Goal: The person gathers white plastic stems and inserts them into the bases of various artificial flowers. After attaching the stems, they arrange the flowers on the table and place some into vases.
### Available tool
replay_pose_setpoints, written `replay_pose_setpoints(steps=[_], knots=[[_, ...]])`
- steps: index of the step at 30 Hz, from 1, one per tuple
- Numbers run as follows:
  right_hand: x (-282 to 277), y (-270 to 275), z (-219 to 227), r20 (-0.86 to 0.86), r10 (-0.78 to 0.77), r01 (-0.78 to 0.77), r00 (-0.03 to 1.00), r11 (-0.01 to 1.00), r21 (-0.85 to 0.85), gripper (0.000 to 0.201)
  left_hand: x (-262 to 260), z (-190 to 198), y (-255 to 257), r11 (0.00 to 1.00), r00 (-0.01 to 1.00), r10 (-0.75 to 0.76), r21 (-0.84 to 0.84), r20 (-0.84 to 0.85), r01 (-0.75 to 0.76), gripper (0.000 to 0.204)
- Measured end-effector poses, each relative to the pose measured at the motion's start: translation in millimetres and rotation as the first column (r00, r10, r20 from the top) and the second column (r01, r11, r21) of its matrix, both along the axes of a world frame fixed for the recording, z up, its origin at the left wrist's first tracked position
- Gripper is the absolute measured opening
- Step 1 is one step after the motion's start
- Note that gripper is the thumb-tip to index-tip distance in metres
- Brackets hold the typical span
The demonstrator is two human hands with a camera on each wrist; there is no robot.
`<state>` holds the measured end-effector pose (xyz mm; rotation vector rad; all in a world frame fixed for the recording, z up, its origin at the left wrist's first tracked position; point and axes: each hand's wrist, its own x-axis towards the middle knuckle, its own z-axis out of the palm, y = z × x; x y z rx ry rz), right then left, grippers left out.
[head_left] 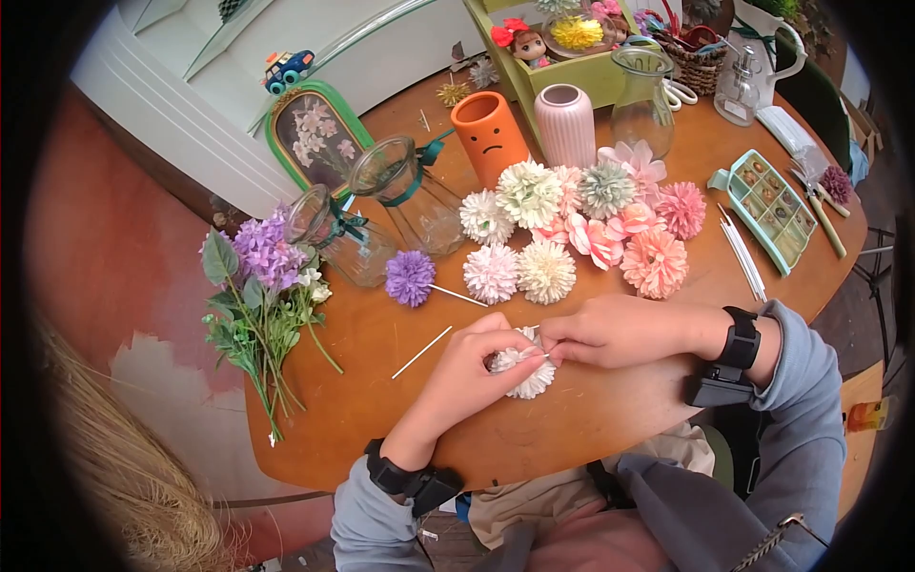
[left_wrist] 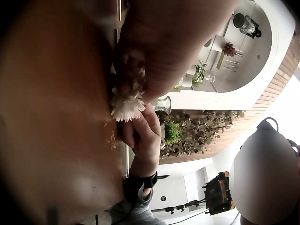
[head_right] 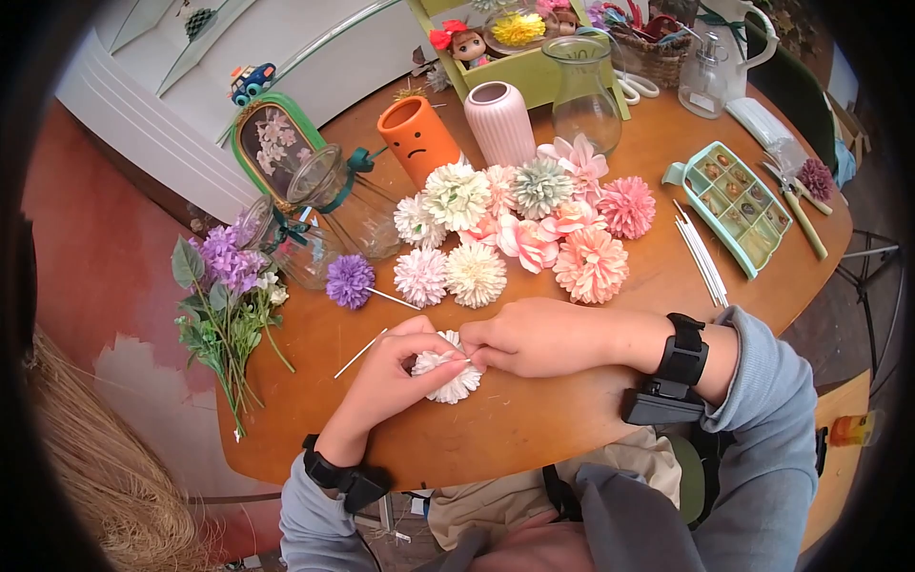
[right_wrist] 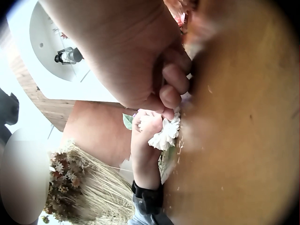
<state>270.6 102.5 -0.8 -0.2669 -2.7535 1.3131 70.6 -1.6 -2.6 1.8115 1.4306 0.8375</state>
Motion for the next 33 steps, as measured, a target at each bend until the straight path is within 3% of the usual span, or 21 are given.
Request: replay_pose_setpoints(steps=[6, 12, 21, 33], knots=[[-0.8, -0.5, 1.5, -0.013, -0.002, 0.002, 1.0, 1.0, -0.022, 0.014, 3.4, -0.5, -0.3, 0.999, 1.0, 0.018, -0.034, -0.004, -0.018, 0.01], [2.0, -0.2, 17.0, 0.084, -0.056, 0.067, 0.995, 0.988, -0.137, 0.015, -0.1, 4.8, -1.2, 1.0, 1.0, 0.025, 0.011, -0.012, -0.025, 0.01], [-0.9, 4.3, 3.3, -0.037, -0.044, 0.037, 0.998, 0.987, -0.159, 0.013, -2.9, 2.0, -0.5, 0.999, 0.999, 0.033, -0.006, 0.0, -0.033, 0.01], [-2.3, 4.4, -0.5, -0.047, -0.038, 0.029, 0.998, 0.985, -0.169, 0.012, 0.0, 2.7, -0.4, 0.999, 0.999, 0.028, 0.028, -0.02, -0.027, 0.016]])
